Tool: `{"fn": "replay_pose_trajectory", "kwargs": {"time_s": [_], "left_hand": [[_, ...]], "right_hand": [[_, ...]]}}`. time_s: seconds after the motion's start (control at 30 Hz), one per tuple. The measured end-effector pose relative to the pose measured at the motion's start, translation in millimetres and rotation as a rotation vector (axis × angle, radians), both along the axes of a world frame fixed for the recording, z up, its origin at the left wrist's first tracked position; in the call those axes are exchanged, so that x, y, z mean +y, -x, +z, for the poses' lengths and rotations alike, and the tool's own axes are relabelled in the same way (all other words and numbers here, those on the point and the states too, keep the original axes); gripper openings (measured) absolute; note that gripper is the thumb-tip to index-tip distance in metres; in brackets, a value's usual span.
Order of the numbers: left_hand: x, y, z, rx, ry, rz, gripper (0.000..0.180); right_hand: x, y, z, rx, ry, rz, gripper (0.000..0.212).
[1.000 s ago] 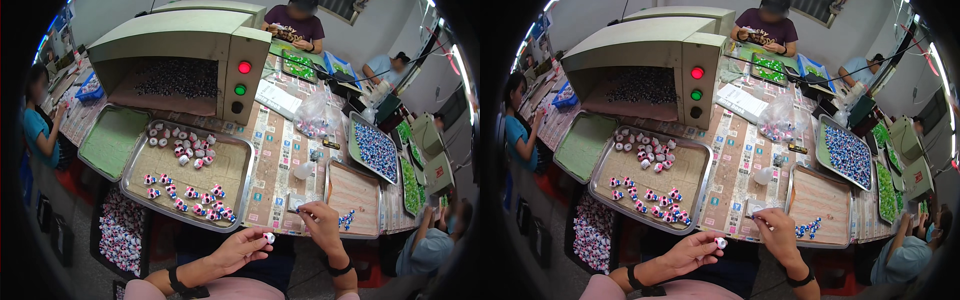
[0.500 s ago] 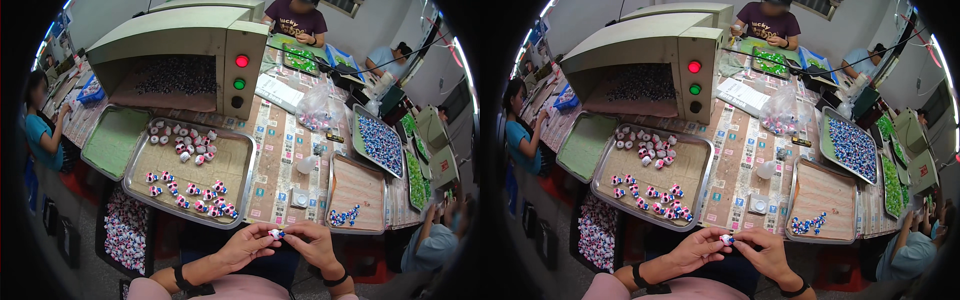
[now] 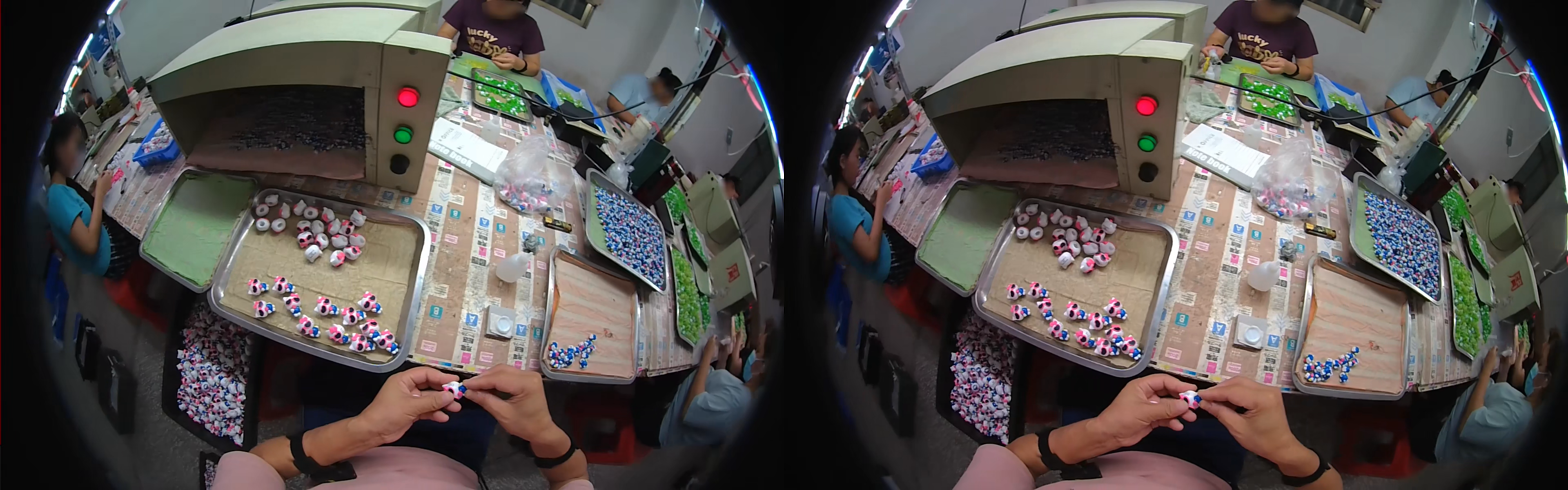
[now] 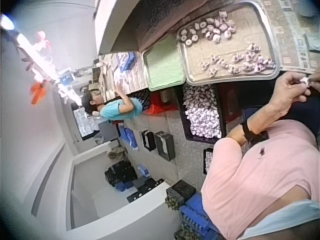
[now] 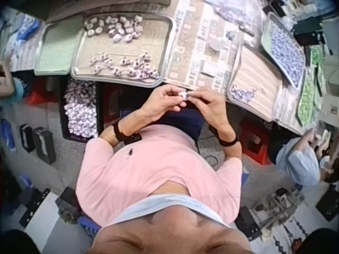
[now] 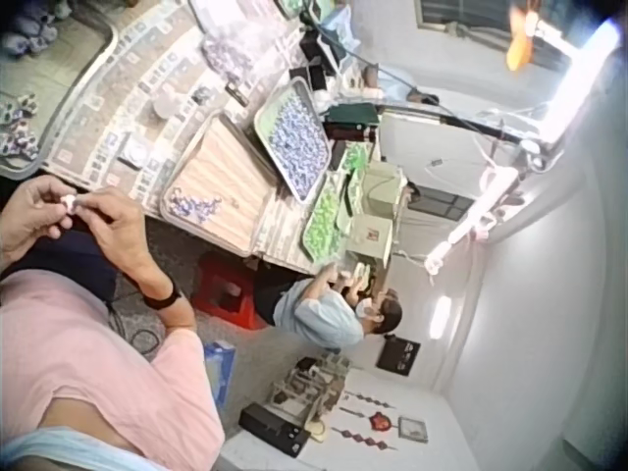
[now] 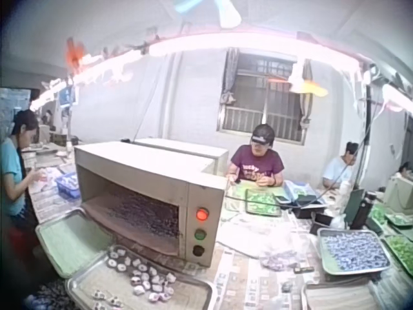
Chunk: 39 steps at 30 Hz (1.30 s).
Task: The person assembles small decorative items by picking white plastic pieces and blue beads from trays and joining them by hand. The assembled items are placed on a tray in front of the workstation.
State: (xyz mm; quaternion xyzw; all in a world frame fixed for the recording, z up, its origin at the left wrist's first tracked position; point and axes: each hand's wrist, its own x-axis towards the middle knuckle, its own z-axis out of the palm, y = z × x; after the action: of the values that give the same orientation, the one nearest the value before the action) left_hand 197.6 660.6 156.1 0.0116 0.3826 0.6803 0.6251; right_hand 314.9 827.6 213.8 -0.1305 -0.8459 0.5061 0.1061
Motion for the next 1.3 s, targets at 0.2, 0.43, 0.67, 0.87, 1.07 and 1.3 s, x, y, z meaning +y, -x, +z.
{"fn": "replay_pose_trajectory", "kwargs": {"time_s": [0.2, 0.43, 0.67, 0.87, 1.07, 1.3], "left_hand": [[-15, 32, 28, 0.281, -0.102, -0.122, 0.033], [-71, 150, 28, 1.338, 0.428, 0.504, 0.028], [-144, 230, 2, 1.788, 0.846, 0.337, 0.024], [-134, 212, 15, 1.918, 0.931, 0.454, 0.031], [-78, 154, 41, 1.686, 0.366, 0.466, 0.032], [-30, 87, 24, 0.777, -0.041, 0.056, 0.015]], "right_hand": [[5, 5, 14, 0.036, 0.055, 0.048, 0.026], [28, -13, 1, 0.108, -0.219, -0.208, 0.017], [68, -50, -11, 0.066, -0.337, -0.442, 0.010], [111, -75, -13, 0.020, -0.353, -0.618, 0.013], [124, -85, -19, -0.153, -0.526, -0.459, 0.018], [111, -58, -26, -0.234, -0.548, -0.306, 0.022]]}}
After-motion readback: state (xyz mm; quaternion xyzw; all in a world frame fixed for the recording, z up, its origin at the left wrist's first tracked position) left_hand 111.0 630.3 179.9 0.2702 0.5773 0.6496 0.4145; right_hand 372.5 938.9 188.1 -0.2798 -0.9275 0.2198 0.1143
